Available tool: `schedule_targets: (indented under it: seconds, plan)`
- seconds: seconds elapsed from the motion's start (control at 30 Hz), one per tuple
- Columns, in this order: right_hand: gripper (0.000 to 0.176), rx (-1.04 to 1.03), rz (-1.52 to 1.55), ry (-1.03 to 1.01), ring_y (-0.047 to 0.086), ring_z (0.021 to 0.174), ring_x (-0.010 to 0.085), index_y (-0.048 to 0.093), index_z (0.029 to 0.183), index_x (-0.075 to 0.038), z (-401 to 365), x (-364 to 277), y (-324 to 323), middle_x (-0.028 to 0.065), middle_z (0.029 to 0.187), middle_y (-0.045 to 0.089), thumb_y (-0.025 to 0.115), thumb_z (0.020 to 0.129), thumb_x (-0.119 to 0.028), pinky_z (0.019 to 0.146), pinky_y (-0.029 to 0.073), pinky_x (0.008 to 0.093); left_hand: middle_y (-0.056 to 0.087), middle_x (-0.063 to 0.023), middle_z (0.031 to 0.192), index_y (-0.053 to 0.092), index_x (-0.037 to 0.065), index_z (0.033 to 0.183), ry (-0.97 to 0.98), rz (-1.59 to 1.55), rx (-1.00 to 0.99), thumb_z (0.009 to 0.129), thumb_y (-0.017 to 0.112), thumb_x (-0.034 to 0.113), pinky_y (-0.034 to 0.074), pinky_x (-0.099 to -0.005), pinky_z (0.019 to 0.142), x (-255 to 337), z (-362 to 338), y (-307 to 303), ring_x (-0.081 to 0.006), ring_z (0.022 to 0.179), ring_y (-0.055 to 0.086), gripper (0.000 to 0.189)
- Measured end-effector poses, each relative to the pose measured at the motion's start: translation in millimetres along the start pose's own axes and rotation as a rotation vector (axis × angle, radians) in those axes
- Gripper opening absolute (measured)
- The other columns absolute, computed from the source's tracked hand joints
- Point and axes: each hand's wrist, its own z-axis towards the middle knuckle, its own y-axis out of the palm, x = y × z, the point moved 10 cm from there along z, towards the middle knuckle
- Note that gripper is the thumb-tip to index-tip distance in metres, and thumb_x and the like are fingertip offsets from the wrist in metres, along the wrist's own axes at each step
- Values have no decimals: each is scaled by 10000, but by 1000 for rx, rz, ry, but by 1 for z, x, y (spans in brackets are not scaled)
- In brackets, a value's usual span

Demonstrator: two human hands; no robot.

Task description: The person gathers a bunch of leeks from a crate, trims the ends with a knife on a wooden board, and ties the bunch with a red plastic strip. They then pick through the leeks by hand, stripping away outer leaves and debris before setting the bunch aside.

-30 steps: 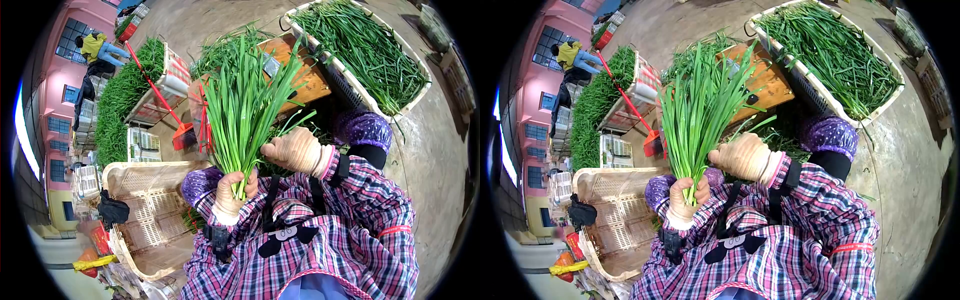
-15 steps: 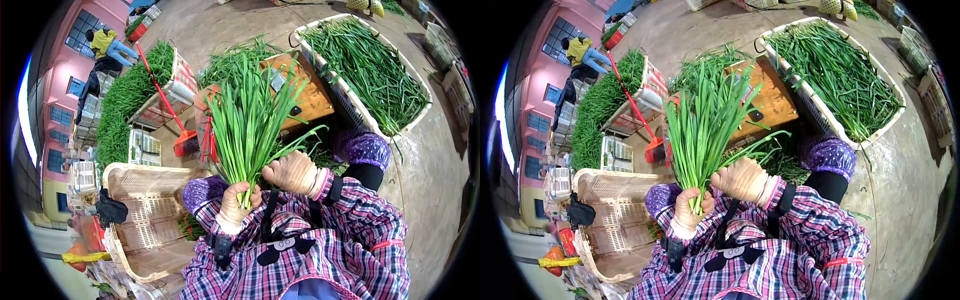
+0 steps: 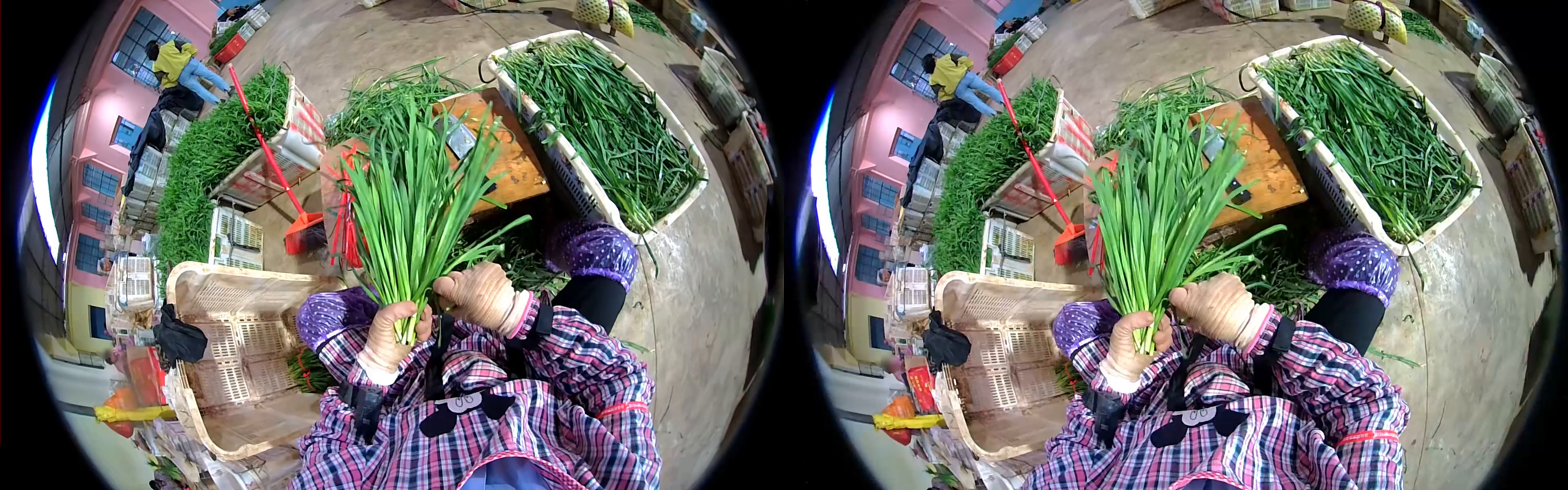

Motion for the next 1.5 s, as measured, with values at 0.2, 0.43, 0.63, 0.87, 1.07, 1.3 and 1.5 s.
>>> schedule_targets:
  seconds: [0.2,0.43,0.63,0.87,1.07,1.3,1.5]
  plan:
    - [140,130,483,194,621,656,266,588,825,-121,-12,17,-7,78,702,613,654,750,-220,572,481,358,613,-102,717,597,-58,935,-8,61,-25,769,625,183,463,-281,550,-1,-2,-4,-174,587,581,294]
    - [98,453,911,122,526,775,111,548,838,-33,-41,58,-86,15,840,567,601,859,-114,725,436,239,527,-71,664,548,-25,911,37,175,22,745,618,242,367,-285,470,0,-5,-12,-158,506,471,323]
    - [274,453,1316,270,527,669,60,468,869,-109,-51,77,-140,28,867,582,533,911,-372,448,318,162,531,-73,650,569,-21,886,44,258,-33,717,638,245,357,-281,465,3,-8,0,-163,509,471,322]
    - [212,305,67,160,626,665,282,602,958,-130,-9,56,-158,73,683,604,644,820,-286,577,478,387,546,-81,669,575,-22,890,29,297,27,697,636,229,377,-286,476,3,-15,4,-171,517,492,322]
    - [103,34,-412,137,642,689,287,601,830,-128,25,72,-112,67,694,616,599,751,-195,561,485,427,555,-93,689,575,-38,939,3,313,-4,697,630,201,383,-283,465,-1,-17,1,-172,524,502,344]
    - [180,-221,-384,164,666,735,276,657,933,-147,37,63,-74,70,741,656,602,770,-199,575,511,406,561,-107,722,556,-53,1008,-47,277,-35,698,638,193,368,-283,467,-4,-17,3,-171,536,494,404]
    - [145,-114,-156,-35,660,695,306,654,855,-112,37,41,-32,103,696,642,592,742,-179,547,498,429,572,-112,717,566,-55,968,-63,260,-35,699,631,166,365,-289,472,-6,-14,-2,-179,534,493,354]
